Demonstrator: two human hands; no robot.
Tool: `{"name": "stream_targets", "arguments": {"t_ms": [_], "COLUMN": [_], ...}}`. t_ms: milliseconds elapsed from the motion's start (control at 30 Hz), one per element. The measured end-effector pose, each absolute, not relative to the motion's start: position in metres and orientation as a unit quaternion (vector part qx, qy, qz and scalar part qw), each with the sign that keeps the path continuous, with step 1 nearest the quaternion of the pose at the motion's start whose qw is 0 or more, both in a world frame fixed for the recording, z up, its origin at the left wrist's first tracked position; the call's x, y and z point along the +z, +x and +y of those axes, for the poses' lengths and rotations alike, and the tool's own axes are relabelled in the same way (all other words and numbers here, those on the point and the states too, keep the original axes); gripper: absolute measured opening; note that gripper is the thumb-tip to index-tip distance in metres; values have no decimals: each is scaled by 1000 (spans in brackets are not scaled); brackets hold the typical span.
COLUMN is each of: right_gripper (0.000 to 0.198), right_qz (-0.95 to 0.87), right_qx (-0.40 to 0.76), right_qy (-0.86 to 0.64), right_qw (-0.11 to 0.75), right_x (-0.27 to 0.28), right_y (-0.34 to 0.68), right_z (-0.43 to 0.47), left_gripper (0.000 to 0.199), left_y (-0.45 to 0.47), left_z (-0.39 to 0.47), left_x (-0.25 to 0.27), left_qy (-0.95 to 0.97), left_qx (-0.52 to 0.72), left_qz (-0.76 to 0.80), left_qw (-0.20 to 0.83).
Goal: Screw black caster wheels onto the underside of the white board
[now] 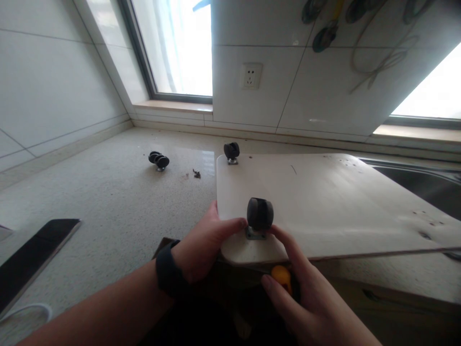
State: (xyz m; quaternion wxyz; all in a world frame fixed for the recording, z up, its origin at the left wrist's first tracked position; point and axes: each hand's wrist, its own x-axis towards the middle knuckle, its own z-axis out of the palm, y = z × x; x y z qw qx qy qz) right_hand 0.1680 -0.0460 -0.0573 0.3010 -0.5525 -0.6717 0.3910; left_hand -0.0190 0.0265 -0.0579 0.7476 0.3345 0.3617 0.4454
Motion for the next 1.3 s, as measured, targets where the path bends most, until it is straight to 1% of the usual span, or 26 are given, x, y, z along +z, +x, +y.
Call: {"name": "stream_targets", "arguments": {"t_ms": [300,533,733,1000,1300], "right_gripper": [63,55,47,51,54], "right_qz": [-666,-659,-700,-720,-729], "right_qx": [396,394,385,366,342], "right_qy": [-553,-553,-529,-535,-543], "right_qw": [307,322,287,248,240], "right_x": [-58,-53,-58,-57,-58], "right_y": [166,166,175,171,170], "right_z": [-46,-51,-55,-54,-53], "left_gripper": [69,68,68,66,66], "left_y": [-19,-19,-19,-19,-20], "left_z": [26,29,29,30,30], "left_x": [-56,-62,-64,-65,-65], "left_qy": [335,334,364,370,363], "left_qx": [441,444,440,440,436], "left_qz": [372,370,364,351,353], "left_qw": [745,745,736,739,744]}}
